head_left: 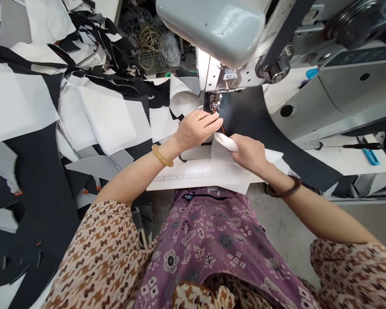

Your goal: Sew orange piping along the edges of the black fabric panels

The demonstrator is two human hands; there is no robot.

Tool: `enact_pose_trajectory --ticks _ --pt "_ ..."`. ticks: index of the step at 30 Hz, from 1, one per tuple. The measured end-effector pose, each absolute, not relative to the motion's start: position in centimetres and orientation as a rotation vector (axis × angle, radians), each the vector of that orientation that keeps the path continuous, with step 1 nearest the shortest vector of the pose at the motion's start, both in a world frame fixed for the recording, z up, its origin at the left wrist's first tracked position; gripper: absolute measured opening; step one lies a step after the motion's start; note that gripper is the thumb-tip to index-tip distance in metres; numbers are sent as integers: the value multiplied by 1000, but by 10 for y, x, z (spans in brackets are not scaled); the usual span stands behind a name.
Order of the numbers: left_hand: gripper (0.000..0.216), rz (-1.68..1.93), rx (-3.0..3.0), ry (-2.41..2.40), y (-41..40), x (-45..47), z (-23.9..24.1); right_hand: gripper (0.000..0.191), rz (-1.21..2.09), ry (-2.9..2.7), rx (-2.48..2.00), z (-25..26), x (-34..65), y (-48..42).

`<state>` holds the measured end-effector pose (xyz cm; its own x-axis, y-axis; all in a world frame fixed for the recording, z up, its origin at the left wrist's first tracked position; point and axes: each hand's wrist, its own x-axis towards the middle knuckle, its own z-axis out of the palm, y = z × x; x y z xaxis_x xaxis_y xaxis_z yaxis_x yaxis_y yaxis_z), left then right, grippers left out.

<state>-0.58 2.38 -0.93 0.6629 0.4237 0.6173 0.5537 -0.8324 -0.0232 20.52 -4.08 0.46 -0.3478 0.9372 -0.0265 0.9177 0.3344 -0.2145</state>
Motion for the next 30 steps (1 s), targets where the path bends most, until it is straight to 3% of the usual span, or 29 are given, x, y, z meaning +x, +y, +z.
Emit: enact_pose_trajectory --ticks 4,7,9,12,18,24,26,30 --pt "31 -841 -2645 -825 25 1 2 20 936 -2318 -1692 47 211 -33" --pt "36 -862 -2706 -818 33 4 5 19 1087 -2308 -1735 77 211 -29" --pt "38 -872 -2739 -805 39 5 4 24 994 -2437 -1795 87 210 -26" --pt "40 -832 -2751 -761 45 4 3 33 600 -2730 -1799 89 210 -19" --pt "41 -809 -2715 -734 51 2 6 18 30 -2899 -1580 97 207 -20" --pt "46 -940 -2676 -832 47 2 -2 27 -93 -2986 -1563 117 183 -35" --pt "47 -998 -2690 -867 43 2 -6 21 -134 -3016 -1552 116 175 -39" --pt "44 -1025 -2757 -876 41 -1 -7 29 -239 -3044 -1340 102 165 -48"
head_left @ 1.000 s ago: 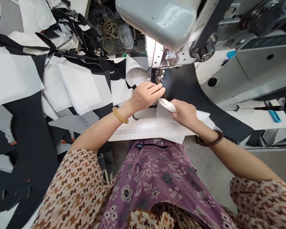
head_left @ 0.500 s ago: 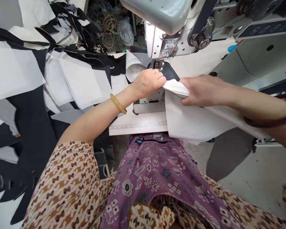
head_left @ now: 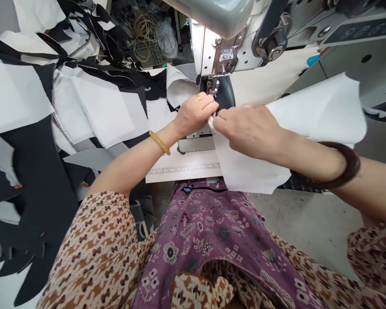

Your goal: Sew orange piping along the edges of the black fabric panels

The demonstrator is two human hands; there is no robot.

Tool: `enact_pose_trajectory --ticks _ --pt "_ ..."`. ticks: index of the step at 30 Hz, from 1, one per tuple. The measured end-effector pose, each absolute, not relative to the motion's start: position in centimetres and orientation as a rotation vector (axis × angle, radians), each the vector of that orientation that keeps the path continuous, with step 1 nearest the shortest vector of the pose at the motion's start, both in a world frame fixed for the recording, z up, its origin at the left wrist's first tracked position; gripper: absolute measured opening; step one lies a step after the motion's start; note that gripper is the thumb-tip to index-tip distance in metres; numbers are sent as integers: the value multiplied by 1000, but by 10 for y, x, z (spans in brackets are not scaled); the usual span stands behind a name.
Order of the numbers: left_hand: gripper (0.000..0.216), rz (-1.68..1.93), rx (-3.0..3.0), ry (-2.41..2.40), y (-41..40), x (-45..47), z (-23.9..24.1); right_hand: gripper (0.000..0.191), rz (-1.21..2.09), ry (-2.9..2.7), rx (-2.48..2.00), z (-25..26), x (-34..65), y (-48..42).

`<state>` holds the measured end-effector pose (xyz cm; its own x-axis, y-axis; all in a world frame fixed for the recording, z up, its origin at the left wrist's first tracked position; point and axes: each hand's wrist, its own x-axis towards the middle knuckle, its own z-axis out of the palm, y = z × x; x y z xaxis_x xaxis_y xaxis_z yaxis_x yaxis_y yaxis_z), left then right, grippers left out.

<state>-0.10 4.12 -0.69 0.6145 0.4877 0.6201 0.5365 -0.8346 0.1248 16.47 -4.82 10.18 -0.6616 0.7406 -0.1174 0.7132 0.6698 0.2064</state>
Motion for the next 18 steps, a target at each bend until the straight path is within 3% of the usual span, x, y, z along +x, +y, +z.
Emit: enact_pose_trajectory --ticks 10,18 --pt "41 -772 -2725 -685 31 -6 10 25 319 2766 1095 77 172 -56" --pt "30 -928 -2589 -872 25 -5 -23 25 261 2751 1189 74 173 -57"
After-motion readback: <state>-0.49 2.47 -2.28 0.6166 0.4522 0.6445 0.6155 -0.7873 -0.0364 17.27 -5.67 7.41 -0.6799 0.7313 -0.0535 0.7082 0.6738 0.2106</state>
